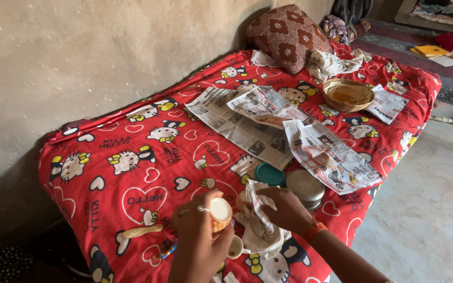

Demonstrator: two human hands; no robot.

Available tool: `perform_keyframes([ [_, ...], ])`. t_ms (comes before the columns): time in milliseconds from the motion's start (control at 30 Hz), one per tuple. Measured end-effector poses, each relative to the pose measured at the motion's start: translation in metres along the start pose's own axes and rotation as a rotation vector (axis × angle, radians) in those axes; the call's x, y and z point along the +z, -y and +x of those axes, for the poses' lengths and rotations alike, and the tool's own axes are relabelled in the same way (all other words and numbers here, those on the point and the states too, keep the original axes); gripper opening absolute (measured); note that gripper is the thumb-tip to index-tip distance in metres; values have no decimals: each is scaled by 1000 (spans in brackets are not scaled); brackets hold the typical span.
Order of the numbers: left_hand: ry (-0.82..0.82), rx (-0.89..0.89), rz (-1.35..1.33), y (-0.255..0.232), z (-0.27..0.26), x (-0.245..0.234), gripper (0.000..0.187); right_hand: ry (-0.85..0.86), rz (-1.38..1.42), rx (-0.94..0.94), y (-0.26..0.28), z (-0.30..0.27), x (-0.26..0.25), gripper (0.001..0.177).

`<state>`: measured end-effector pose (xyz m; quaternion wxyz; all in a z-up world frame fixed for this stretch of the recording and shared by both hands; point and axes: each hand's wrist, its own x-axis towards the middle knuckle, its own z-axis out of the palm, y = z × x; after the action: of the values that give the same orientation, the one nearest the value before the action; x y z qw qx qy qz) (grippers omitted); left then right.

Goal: The person wipes several small ceramic cups with a white cloth on a red Hello Kitty bedsheet. After wiping each cup, the person places it on a nearby shelf lined with newspaper. The person repeats this process for multiple cups throughout the clip.

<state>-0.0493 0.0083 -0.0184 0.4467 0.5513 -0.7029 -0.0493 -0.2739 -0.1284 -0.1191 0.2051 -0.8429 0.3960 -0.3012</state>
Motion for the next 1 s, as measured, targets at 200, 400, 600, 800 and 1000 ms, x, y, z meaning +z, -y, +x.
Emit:
perform_keyframes([
  [200, -162, -104, -68, 2, 0, -2, 58, 166, 288, -37, 116, 16, -48, 59],
  [400, -296, -322, -382, -1, -16, -17, 48, 242, 295, -397, 203, 19, -62, 75],
  [600, -488, -387, -387, -2, -47, -55, 41, 262, 330, -540, 249, 24, -39, 72],
  [800, -669, -450, -277, -1, -88, -106, 46, 274, 389, -676, 298, 19, 6, 68],
  [1000, -933, -374, 40, -19, -139, -152, 51, 341, 539, -701, 361, 5, 57, 58],
])
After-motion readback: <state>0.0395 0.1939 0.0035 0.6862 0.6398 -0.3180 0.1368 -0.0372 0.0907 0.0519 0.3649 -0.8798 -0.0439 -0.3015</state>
